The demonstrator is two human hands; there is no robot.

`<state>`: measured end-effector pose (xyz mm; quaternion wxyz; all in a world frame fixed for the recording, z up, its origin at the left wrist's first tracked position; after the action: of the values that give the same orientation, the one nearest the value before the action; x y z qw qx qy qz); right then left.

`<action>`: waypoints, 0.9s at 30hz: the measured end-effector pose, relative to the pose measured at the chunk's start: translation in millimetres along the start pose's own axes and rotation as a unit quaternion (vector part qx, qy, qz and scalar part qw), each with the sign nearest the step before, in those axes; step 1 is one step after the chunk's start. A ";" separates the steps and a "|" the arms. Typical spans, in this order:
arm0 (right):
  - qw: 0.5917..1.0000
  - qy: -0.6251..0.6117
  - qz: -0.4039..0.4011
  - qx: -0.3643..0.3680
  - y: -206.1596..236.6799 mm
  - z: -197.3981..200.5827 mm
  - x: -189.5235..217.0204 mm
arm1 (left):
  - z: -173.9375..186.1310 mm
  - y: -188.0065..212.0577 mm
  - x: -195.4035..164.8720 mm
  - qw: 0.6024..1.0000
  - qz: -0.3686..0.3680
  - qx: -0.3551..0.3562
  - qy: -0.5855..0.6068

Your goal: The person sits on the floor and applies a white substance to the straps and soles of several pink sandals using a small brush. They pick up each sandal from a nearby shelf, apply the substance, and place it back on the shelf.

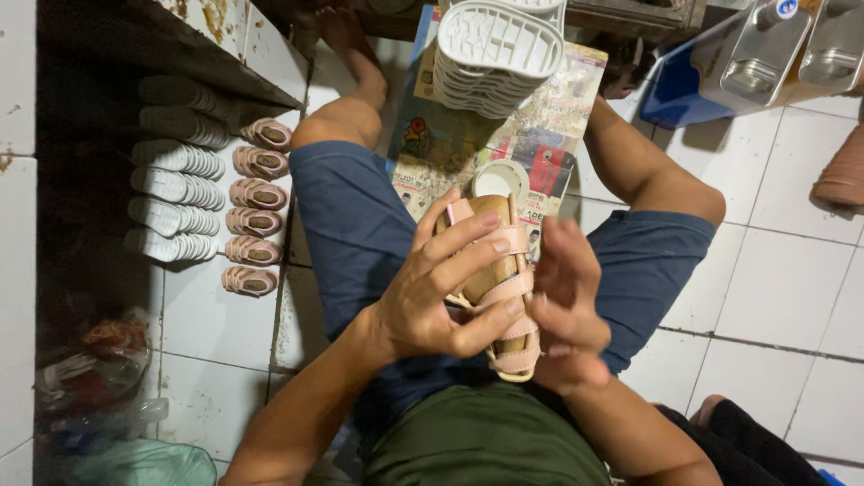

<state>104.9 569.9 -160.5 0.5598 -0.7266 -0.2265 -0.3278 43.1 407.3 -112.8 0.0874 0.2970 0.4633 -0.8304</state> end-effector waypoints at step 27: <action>0.952 0.298 0.060 -0.028 -14.6 9.1 -3.5 | -5.1 3.3 15.6 0.998 0.054 -0.030 -0.014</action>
<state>94.4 582.7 -154.8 0.5998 -0.6238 0.0037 -0.5011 34.0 411.7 -126.2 0.1477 0.3075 0.4703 -0.8139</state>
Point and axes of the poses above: each hand's wrist, its own y-axis away from the middle knuckle, its own z-axis out of the back of the hand, x = y × z, the point moved 2 cm from there along -y, towards the middle knuckle, and after that the axes turned 14 degrees about y, right-handed, at the moved point
